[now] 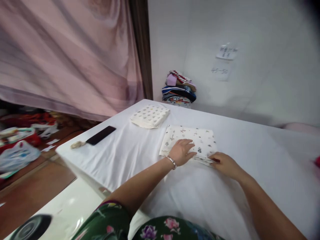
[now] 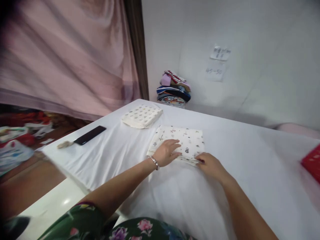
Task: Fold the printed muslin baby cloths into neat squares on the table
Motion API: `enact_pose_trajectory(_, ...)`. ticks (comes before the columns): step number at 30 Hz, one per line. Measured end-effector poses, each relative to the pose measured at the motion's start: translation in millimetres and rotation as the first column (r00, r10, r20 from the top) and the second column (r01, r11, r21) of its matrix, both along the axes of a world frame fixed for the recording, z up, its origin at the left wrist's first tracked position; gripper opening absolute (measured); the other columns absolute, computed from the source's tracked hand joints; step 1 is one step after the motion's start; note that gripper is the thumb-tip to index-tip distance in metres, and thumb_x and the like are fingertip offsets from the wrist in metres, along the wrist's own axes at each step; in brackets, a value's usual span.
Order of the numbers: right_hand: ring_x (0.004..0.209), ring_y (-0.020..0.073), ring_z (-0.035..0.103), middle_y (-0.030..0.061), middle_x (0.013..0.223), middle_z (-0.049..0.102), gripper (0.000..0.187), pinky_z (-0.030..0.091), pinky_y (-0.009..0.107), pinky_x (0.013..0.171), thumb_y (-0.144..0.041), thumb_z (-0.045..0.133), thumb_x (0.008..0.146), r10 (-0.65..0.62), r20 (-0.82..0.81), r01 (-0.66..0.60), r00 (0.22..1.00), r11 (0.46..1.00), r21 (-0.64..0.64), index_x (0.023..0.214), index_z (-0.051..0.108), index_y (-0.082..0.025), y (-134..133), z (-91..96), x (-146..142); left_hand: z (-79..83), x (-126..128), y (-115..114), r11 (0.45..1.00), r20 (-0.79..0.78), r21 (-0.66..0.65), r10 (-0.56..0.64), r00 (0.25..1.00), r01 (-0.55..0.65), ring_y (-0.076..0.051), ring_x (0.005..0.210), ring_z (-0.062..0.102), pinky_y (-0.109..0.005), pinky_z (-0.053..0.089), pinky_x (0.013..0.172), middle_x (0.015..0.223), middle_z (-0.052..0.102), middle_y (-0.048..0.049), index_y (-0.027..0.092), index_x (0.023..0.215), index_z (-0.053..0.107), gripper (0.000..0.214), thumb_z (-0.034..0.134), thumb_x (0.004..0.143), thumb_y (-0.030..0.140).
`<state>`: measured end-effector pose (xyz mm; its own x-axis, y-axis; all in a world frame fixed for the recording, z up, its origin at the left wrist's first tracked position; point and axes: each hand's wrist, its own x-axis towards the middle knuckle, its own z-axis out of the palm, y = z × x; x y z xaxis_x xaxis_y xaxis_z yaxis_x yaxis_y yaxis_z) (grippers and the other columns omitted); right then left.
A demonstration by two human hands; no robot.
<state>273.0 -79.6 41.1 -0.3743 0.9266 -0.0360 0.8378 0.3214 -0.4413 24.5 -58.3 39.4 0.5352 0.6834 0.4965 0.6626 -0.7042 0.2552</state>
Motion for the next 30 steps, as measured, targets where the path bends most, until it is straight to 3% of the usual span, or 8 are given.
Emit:
enact_pose_trajectory(4, 0.083, 0.0198, 0.056, 0.0025, 0.086, 0.064, 0.024, 0.043, 0.031, 0.072, -0.028, 0.047, 0.076, 0.005, -0.043, -0.004, 0.999, 1.000, 0.005, 0.090, 0.066, -0.023, -13.7, 11.0, 3.7, -19.3, 34.5, 5.5, 0.999, -0.218, -0.039, -0.039, 0.975, 0.031, -0.026, 0.125, 0.035, -0.049, 0.027, 0.103, 0.135, 0.042, -0.0090, 0.021, 0.124, 0.045, 0.056, 0.049, 0.080, 0.055)
enact_pose_trajectory(8, 0.083, 0.0188, 0.059, 0.0015, 0.093, 0.066, 0.026, 0.046, 0.032, 0.072, -0.030, 0.043, 0.081, -0.018, -0.109, 0.014, 0.994, 0.999, -0.038, 0.091, 0.066, -0.026, -18.8, 26.4, 13.4, -32.7, 35.5, 4.4, 0.999, -0.295, -0.033, -0.022, 0.955, 0.013, -0.026, 0.129, 0.028, -0.049, 0.022, 0.106, 0.139, 0.037, -0.0077, 0.022, 0.132, 0.037, 0.061, 0.045, 0.082, 0.055)
enact_pose_trajectory(11, 0.095, 0.0202, 0.058, 0.0039, 0.103, 0.065, 0.029, 0.045, 0.035, 0.084, -0.028, 0.040, 0.083, -0.064, -0.104, 0.077, 0.992, 0.989, 0.124, 0.097, 0.065, -0.023, -2.2, 36.5, 2.6, -34.4, 32.7, 4.2, 1.000, -0.303, -0.030, -0.013, 0.953, 0.004, -0.026, 0.130, 0.027, -0.049, 0.022, 0.106, 0.140, 0.036, -0.0072, 0.022, 0.132, 0.036, 0.059, 0.044, 0.083, 0.053)
enact_pose_trajectory(14, 0.118, 0.0203, 0.046, 0.0068, 0.126, 0.053, 0.038, 0.035, 0.037, 0.100, -0.031, 0.038, 0.085, -0.058, -0.100, 0.090, 0.993, 0.928, 0.360, 0.116, 0.056, -0.019, 30.0, 38.4, -27.1, -34.1, 33.1, 4.6, 1.000, -0.294, -0.031, -0.004, 0.956, -0.006, -0.026, 0.130, 0.027, -0.049, 0.022, 0.106, 0.140, 0.036, -0.0071, 0.022, 0.133, 0.036, 0.060, 0.045, 0.082, 0.053)
enact_pose_trajectory(17, 0.134, 0.0224, 0.018, 0.0096, 0.144, 0.028, 0.055, 0.020, 0.040, 0.108, -0.041, 0.038, 0.086, -0.084, 0.024, 0.065, 0.996, 0.894, 0.443, 0.133, 0.038, -0.013, 67.7, 26.3, -51.1, -35.2, 34.3, 4.2, 1.000, -0.283, -0.027, 0.006, 0.959, -0.014, -0.026, 0.130, 0.028, -0.049, 0.022, 0.106, 0.140, 0.036, -0.0070, 0.022, 0.132, 0.036, 0.060, 0.046, 0.082, 0.053)
enact_pose_trajectory(19, 0.136, 0.0253, 0.009, 0.0123, 0.147, 0.019, 0.064, 0.013, 0.046, 0.108, -0.048, 0.035, 0.086, -0.230, 0.131, 0.171, 0.964, 0.920, 0.351, 0.137, 0.029, -0.010, 90.0, 11.3, -52.9, -36.3, 34.8, 3.4, 0.999, -0.278, -0.027, 0.009, 0.961, -0.018, -0.026, 0.130, 0.028, -0.050, 0.022, 0.106, 0.141, 0.036, -0.0062, 0.023, 0.132, 0.037, 0.059, 0.045, 0.082, 0.053)
enact_pose_trajectory(23, 0.135, 0.0256, 0.009, 0.0097, 0.148, 0.017, 0.068, 0.014, 0.050, 0.106, -0.055, 0.023, 0.087, -0.390, 0.265, 0.365, 0.882, 0.920, 0.141, 0.138, 0.025, -0.012, 115.2, -20.7, -34.2, -37.1, 35.8, 0.1, 0.999, -0.269, -0.034, 0.018, 0.963, -0.028, -0.025, 0.131, 0.025, -0.050, 0.020, 0.106, 0.141, 0.034, -0.0051, 0.023, 0.134, 0.035, 0.057, 0.041, 0.085, 0.051)
enact_pose_trajectory(30, 0.134, 0.0271, 0.014, 0.0097, 0.146, 0.024, 0.064, 0.025, 0.044, 0.104, -0.053, 0.022, 0.087, -0.369, 0.281, 0.312, 0.886, 0.923, 0.226, 0.135, 0.031, -0.012, 120.9, -42.7, -14.5, -32.9, 40.7, -5.7, 0.998, -0.293, -0.053, 0.018, 0.956, -0.035, -0.025, 0.132, 0.022, -0.050, 0.020, 0.106, 0.142, 0.034, -0.0045, 0.021, 0.133, 0.035, 0.058, 0.040, 0.084, 0.052)
